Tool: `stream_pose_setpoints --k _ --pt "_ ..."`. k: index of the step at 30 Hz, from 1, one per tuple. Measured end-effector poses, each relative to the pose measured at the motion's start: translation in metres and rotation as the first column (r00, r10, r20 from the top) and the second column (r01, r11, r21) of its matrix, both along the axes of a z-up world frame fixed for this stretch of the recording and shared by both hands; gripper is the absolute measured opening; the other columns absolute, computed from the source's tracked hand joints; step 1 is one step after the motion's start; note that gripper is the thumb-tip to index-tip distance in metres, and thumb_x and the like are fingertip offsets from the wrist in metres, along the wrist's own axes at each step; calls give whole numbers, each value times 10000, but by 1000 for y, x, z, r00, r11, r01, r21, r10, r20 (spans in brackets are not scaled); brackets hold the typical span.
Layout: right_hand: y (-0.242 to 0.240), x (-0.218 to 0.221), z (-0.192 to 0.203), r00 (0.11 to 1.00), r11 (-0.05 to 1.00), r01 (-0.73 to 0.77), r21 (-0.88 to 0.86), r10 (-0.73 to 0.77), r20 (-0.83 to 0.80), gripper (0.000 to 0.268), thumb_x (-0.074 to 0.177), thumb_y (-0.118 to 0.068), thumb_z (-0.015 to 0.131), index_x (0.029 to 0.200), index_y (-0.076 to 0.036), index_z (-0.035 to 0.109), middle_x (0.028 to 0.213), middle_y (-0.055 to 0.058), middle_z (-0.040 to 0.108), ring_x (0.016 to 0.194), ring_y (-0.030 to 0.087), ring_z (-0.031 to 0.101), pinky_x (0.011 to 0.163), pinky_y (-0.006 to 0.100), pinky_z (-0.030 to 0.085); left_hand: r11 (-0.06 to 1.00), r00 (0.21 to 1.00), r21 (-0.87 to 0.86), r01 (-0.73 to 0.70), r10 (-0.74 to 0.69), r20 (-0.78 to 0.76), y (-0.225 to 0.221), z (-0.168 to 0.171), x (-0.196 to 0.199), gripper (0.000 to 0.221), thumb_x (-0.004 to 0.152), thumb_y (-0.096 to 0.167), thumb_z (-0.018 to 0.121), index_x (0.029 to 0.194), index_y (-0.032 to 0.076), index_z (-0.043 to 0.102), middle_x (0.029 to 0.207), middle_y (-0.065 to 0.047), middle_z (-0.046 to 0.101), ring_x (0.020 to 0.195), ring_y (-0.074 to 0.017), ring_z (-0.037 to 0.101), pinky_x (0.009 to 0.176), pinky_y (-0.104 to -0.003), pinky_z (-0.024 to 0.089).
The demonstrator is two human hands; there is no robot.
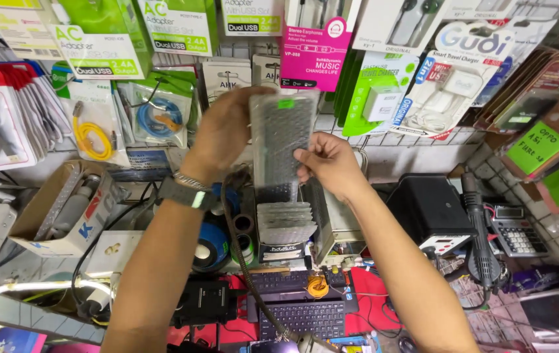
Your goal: The person handles a new phone screen and a small component, removing them from bubble wrap and a small packet before placing them back into the bubble wrap.
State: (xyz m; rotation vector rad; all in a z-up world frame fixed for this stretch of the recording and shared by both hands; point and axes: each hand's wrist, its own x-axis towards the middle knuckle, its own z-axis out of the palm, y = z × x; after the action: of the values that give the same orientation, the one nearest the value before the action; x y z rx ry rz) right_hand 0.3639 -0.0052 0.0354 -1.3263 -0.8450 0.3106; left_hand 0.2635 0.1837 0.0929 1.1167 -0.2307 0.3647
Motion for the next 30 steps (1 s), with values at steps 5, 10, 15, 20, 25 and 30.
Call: stream_pose_setpoints --k 5,10,15,20,25,30 --pt "0 -3 -13 989 977 57 -208 -83 -121 73 898 22 711 880 38 642 793 221 714 607 298 751 519 375 661 783 940 550 -292 341 13 32 -59 -10 174 924 -14 697 1092 4 740 901 -134 724 798 -235 697 678 -370 631" --pt "-4 5 -25 993 923 117 -366 -118 18 85 848 33 726 910 79 690 757 227 698 583 244 734 517 319 657 715 898 617 -330 440 -29 32 -102 3 116 932 33 714 1039 18 756 849 -119 737 735 -203 705 639 -353 629" --pt "-12 11 -23 986 920 166 -354 -144 88 113 832 51 750 924 94 701 771 223 672 573 226 726 492 306 659 709 890 614 -346 456 -25 -1 -76 -21 109 928 11 682 1003 -13 758 824 -162 728 718 -230 710 629 -370 620" --pt "-19 10 -25 987 901 150 -407 -113 115 103 871 49 716 946 111 683 838 252 710 634 226 732 560 306 667 572 863 732 -370 504 43 13 -101 -2 155 941 28 688 1062 -44 752 888 -209 734 817 -295 732 694 -433 613" --pt "-23 11 -25 979 898 194 -396 -150 139 184 854 54 720 1011 143 684 860 279 712 606 210 717 553 301 655 455 830 841 -292 557 -13 -1 -92 -22 195 916 68 717 1071 -46 753 942 -235 747 906 -328 736 769 -446 615" --pt "-34 -2 -9 951 859 259 -442 -147 270 207 854 42 725 1050 106 707 920 279 736 590 206 722 517 288 640 421 787 873 -248 613 -72 -20 -64 -52 265 910 119 722 1117 -46 742 987 -237 746 951 -330 728 803 -448 611"
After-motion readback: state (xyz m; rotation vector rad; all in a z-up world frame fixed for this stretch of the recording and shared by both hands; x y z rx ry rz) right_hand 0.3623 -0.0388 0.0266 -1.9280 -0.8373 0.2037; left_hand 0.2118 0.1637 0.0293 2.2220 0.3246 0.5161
